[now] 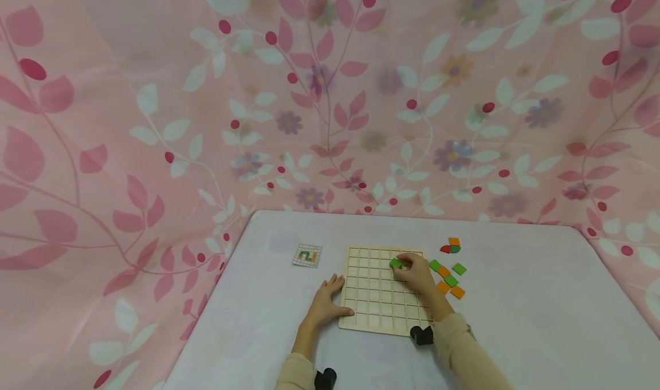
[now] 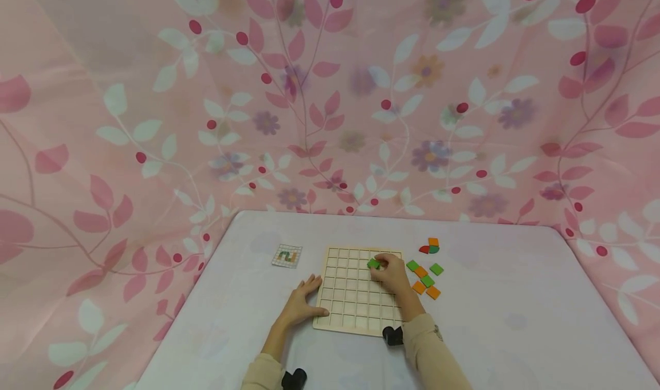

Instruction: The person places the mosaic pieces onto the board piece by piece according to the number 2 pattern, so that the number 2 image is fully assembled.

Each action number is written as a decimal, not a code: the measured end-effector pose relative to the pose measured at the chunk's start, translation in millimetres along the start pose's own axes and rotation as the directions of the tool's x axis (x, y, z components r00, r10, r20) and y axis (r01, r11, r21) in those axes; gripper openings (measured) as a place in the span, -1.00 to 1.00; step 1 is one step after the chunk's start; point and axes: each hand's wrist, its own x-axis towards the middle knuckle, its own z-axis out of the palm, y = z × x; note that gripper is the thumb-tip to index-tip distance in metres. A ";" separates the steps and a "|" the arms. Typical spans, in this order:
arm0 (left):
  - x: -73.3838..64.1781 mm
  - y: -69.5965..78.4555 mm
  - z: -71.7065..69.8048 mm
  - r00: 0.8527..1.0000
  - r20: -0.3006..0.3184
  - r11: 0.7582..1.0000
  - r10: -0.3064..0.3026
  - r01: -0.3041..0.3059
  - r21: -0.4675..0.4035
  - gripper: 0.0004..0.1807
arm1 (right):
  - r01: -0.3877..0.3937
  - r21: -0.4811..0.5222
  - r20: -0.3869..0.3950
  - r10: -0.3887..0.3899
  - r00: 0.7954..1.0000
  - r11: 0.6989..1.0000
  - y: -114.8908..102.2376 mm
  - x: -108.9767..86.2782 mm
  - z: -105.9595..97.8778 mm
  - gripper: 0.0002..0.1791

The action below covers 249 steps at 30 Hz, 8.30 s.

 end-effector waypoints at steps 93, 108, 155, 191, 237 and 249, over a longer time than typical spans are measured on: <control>-1.6 0.3 2.0 1.000 -0.027 1.000 0.004 -0.004 -0.003 -0.03 | -0.126 -0.330 -0.127 0.088 0.988 0.935 41.6 -34.7 -81.8 -0.53; -2.4 1.3 0.9 0.999 -0.037 1.000 0.008 -0.009 -0.007 -0.03 | -0.255 -0.333 -0.085 0.241 0.967 0.908 33.5 -25.3 -85.2 -0.59; 0.2 -2.1 4.0 0.999 -0.043 1.000 -0.016 0.016 -0.007 -0.03 | 0.157 -0.075 0.175 -0.142 0.974 0.985 -20.4 30.1 33.3 -0.76; 2.3 1.0 3.8 0.999 -0.046 1.000 -0.001 0.002 0.011 -0.03 | 0.059 -0.016 0.050 -0.058 0.997 0.998 -19.6 18.0 28.5 -0.51; 2.4 -1.8 2.7 0.999 -0.053 1.000 -0.006 0.006 0.008 -0.03 | -0.295 -0.230 -0.220 0.246 0.944 0.927 44.3 -44.5 -99.1 -0.46; 1.6 -4.0 4.8 0.999 -0.045 1.000 -0.005 0.005 -0.002 -0.02 | -0.341 -0.252 -0.146 0.313 0.938 0.905 47.2 -8.5 -102.9 -0.36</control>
